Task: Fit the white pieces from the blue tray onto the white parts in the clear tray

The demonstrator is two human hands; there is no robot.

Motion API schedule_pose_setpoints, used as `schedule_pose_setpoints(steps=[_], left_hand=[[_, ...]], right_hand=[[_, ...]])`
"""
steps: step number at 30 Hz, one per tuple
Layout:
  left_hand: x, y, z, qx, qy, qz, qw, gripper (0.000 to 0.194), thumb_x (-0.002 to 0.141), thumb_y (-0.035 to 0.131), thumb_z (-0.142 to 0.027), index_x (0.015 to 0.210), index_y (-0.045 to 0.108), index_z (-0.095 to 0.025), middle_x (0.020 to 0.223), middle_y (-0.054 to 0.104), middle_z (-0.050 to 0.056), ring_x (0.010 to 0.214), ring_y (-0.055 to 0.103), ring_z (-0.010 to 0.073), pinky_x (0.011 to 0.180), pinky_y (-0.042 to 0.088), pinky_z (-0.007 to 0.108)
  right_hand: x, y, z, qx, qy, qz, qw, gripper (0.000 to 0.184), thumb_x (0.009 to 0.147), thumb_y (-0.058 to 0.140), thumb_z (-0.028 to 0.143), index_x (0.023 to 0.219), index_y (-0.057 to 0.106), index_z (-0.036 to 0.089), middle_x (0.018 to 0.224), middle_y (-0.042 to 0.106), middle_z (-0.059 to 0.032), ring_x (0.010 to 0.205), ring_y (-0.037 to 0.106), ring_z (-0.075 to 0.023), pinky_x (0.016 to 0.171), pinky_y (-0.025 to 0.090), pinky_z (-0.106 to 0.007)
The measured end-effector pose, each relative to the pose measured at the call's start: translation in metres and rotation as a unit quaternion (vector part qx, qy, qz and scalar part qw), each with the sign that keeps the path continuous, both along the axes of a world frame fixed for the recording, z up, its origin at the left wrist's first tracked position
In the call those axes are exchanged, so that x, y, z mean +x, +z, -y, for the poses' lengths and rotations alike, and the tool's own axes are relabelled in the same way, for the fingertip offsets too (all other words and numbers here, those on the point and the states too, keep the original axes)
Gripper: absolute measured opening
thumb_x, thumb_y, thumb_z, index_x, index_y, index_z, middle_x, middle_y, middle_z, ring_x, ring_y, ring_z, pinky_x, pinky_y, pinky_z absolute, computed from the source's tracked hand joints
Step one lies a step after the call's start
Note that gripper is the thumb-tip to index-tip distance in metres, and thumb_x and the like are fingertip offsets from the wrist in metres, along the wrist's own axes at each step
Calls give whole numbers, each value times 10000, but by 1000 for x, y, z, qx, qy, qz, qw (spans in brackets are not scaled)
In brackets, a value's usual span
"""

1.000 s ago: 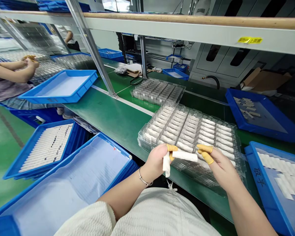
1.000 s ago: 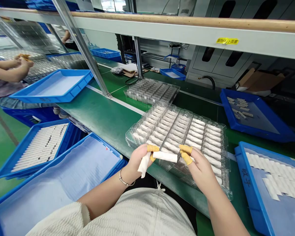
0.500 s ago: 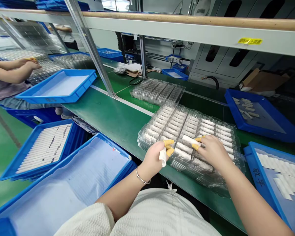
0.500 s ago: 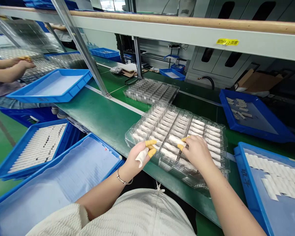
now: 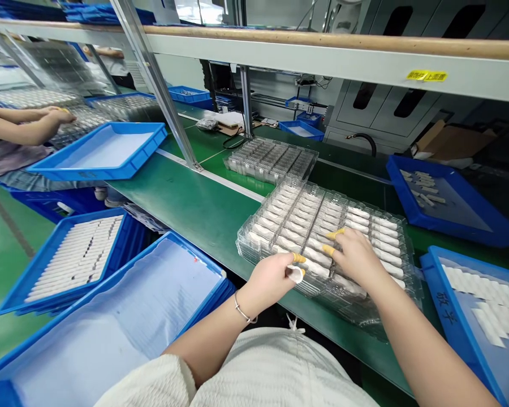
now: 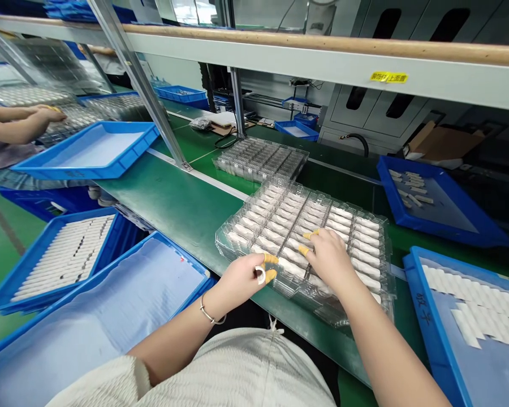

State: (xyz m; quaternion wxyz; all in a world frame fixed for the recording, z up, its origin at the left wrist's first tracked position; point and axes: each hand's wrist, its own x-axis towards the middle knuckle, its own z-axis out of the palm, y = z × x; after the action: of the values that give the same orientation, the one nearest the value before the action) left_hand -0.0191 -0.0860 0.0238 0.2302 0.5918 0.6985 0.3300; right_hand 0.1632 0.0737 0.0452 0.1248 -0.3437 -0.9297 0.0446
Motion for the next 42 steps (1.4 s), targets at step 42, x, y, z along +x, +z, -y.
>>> schedule_pose_setpoints(steps=[42], left_hand=[[10,9,0,-13,-103,488,867,343,785,736,-454,883,622,-145,784,615,20,684,540,117,619,434,241]], right_hand=[[39,4,62,-61,172,-198,963,231,955,558,179,1157,623,269,836,611,-26,775,584,-187,660,478,-305]])
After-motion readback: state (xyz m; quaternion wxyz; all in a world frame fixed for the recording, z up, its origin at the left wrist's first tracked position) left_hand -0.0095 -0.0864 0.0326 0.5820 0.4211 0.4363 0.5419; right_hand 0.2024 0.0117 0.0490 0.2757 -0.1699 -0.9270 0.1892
